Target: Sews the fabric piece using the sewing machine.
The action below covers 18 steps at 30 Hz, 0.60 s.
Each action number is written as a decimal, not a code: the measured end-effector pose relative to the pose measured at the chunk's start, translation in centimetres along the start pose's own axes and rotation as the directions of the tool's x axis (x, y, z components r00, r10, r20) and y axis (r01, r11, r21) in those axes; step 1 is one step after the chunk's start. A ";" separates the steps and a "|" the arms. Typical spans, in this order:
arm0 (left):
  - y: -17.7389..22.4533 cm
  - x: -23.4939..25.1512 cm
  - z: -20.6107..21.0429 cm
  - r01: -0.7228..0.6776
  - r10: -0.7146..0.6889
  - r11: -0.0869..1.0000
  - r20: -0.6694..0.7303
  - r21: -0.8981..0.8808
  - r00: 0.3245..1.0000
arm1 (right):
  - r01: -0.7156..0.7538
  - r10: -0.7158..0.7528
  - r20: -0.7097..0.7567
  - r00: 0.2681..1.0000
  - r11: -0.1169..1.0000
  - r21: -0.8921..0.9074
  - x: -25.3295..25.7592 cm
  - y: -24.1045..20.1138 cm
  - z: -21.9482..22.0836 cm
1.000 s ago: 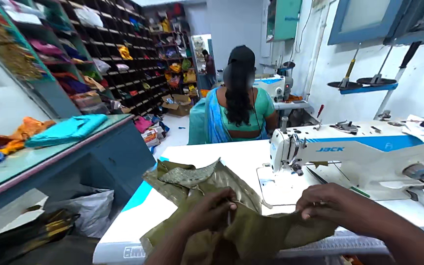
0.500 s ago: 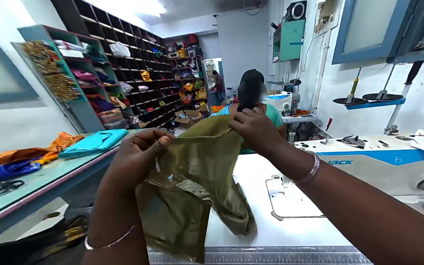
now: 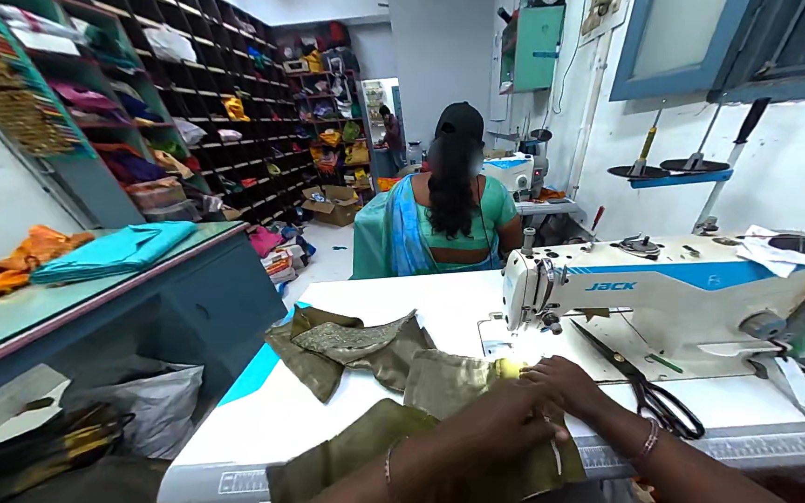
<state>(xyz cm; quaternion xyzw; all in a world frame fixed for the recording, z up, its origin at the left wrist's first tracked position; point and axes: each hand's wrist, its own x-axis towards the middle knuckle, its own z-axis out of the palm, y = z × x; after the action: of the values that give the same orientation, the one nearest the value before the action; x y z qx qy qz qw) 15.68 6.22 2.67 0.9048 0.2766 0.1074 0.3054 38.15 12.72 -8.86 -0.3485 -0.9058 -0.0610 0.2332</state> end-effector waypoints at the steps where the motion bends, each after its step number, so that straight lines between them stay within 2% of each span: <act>1: -0.8 0.7 -0.1 0.029 -0.029 0.998 -0.002 0.049 1.000 | -0.075 0.073 0.040 0.997 0.995 0.059 -0.2 -0.1 -0.3; 3: -3.3 2.2 -0.2 0.088 -0.092 0.981 0.019 0.172 0.996 | -0.209 0.182 0.158 0.970 0.962 0.175 -0.5 0.1 -0.6; 7: -9.1 3.9 1.2 0.126 -0.148 0.934 0.041 0.333 0.988 | -0.293 0.245 0.190 0.951 0.911 0.291 -0.7 0.6 -0.2; 10: -11.6 4.3 2.6 0.120 -0.120 0.950 -0.020 0.289 0.993 | -0.390 0.341 0.193 0.920 0.832 0.394 -0.5 1.1 -0.4; 12: -12.5 4.5 3.1 0.096 -0.081 0.968 -0.074 0.232 0.994 | -0.512 0.483 0.191 0.855 0.721 0.466 -0.4 1.5 -0.7; 14: -12.8 4.6 3.1 0.069 -0.050 0.978 -0.100 0.196 0.994 | -0.560 0.555 0.173 0.814 0.669 0.488 -0.1 1.9 -0.6; 18: -13.1 4.8 2.6 0.033 -0.019 0.985 -0.087 0.169 0.996 | -0.501 0.460 0.198 0.866 0.800 0.331 0.4 1.5 0.1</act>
<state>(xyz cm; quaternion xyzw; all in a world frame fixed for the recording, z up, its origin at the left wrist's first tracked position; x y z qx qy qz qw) 14.86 16.33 -7.30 0.9185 0.3093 0.1179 0.2162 38.84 14.07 -8.86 -0.5189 -0.7937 0.1914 0.2532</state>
